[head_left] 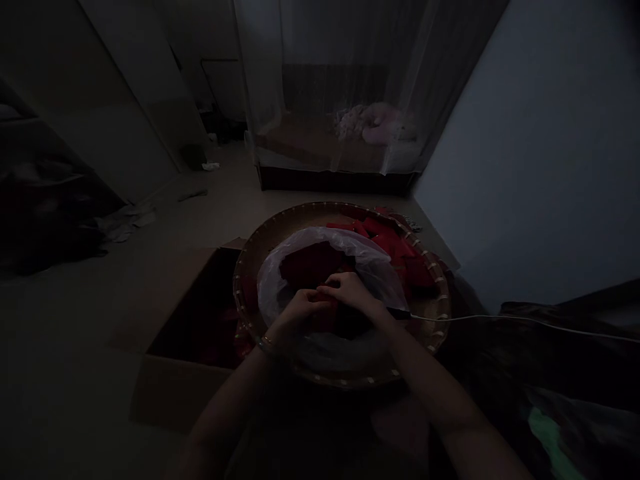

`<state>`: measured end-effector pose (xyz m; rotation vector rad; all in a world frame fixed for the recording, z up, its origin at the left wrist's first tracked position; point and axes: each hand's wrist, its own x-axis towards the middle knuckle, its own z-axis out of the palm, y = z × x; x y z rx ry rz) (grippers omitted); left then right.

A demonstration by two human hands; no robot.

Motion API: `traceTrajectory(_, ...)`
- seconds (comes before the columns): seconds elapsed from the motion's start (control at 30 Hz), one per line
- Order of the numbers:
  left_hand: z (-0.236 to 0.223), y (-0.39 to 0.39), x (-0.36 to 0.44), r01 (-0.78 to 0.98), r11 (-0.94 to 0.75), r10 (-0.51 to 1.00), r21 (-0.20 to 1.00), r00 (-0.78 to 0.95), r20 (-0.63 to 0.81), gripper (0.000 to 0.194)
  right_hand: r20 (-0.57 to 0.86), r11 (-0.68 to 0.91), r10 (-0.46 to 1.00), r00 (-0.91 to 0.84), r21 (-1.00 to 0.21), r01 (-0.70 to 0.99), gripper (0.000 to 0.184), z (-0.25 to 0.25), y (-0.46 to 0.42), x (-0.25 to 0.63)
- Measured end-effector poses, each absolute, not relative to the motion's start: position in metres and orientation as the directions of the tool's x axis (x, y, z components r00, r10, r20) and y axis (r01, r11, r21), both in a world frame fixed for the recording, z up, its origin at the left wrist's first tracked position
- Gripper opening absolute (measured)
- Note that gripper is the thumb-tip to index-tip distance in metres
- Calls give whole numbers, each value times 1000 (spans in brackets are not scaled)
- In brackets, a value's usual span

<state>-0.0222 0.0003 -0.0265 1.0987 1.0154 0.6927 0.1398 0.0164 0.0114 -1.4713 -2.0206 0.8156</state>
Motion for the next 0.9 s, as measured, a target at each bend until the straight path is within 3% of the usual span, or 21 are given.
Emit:
traceTrajectory(0.13,-27,0,-23,49,300,871,953,394,-295,41,76,350,921,-381,-591,727,29,19,21,140)
traceTrajectory(0.33,-26,0,-21,1,282,897,959,354,-264,43,76,385,880,-469,-690,612,21,20,20,153)
traceTrajectory(0.53,-26,0,-21,3,341,854,940,417,-311,46,136,329,908,-397,-818,471,17,10,20,148)
traceTrajectory(0.67,-26,0,-22,-1,378,852,926,393,-347,45,128,278,937,-324,-833,478,28,7,20,153)
traceTrajectory(0.8,-30,2,-21,-36,382,874,923,339,-349,47,84,296,935,-343,-717,632,35,3,10,184)
traceTrajectory(0.9,-37,4,-20,-81,356,892,931,325,-313,49,-131,302,912,-389,-428,852,67,-12,-3,210)
